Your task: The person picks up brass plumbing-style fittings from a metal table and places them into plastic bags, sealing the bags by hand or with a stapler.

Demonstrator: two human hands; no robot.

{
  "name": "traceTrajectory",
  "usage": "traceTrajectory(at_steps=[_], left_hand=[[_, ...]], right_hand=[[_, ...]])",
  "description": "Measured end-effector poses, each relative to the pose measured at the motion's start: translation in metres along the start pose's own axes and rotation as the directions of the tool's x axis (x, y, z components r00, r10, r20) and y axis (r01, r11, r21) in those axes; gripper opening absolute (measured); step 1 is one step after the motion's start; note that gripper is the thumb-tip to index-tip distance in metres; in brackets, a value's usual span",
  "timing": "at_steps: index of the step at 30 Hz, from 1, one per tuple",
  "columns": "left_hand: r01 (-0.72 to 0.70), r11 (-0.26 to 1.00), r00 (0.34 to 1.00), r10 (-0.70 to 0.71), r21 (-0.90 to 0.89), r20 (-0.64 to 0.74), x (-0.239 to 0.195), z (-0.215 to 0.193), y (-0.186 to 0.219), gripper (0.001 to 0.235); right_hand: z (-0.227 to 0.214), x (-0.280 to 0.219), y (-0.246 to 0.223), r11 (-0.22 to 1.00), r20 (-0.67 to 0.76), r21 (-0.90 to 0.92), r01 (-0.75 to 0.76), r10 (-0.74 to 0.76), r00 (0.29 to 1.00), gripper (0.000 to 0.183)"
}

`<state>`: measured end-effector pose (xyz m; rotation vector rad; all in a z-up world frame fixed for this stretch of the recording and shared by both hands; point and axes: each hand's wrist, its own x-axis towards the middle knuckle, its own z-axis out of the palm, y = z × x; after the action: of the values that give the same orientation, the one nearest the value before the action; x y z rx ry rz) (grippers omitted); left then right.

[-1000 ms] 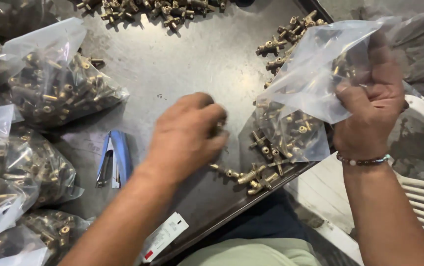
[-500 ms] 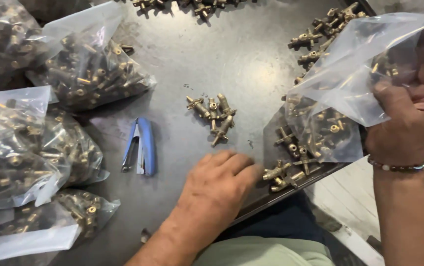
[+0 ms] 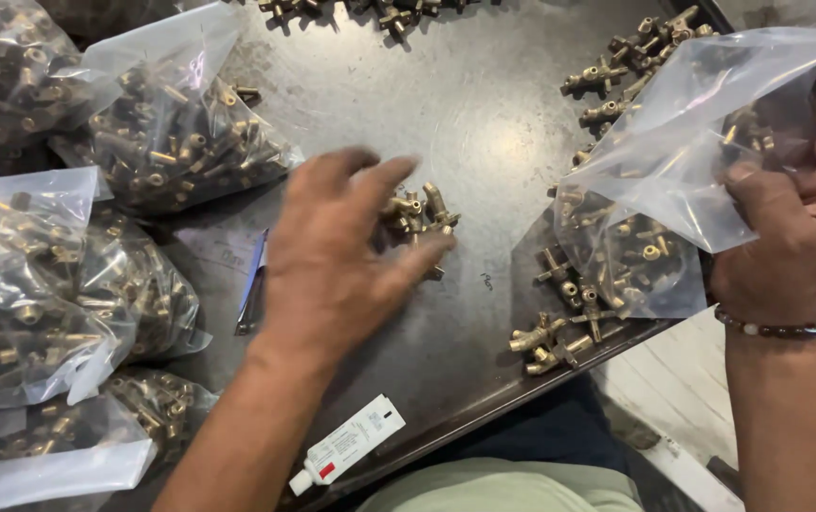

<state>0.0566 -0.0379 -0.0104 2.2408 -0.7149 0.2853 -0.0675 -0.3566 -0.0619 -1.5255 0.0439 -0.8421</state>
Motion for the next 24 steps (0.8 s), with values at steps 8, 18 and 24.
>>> traceTrajectory(at_steps=[8, 18, 24], left_hand=[[-0.275, 0.939, 0.897, 0.174, 0.204, 0.406, 0.007, 0.032, -0.006, 0.037], [0.464, 0.711, 0.876, -0.281, -0.528, 0.391, 0.021, 0.01, 0.023, 0.027], [0.261, 0.624, 0.944, -0.007, -0.737, 0.329, 0.044, -0.009, 0.11, 0.029]], right_hand=[[-0.007, -0.002, 0.005, 0.999, 0.018, -0.004, -0.042, 0.042, 0.999, 0.062], [0.011, 0.009, -0.06, 0.998, 0.046, -0.058, -0.023, 0.025, 0.999, 0.052], [-0.038, 0.019, -0.02, 0.881, 0.061, 0.3, -0.365, 0.364, 0.929, 0.056]])
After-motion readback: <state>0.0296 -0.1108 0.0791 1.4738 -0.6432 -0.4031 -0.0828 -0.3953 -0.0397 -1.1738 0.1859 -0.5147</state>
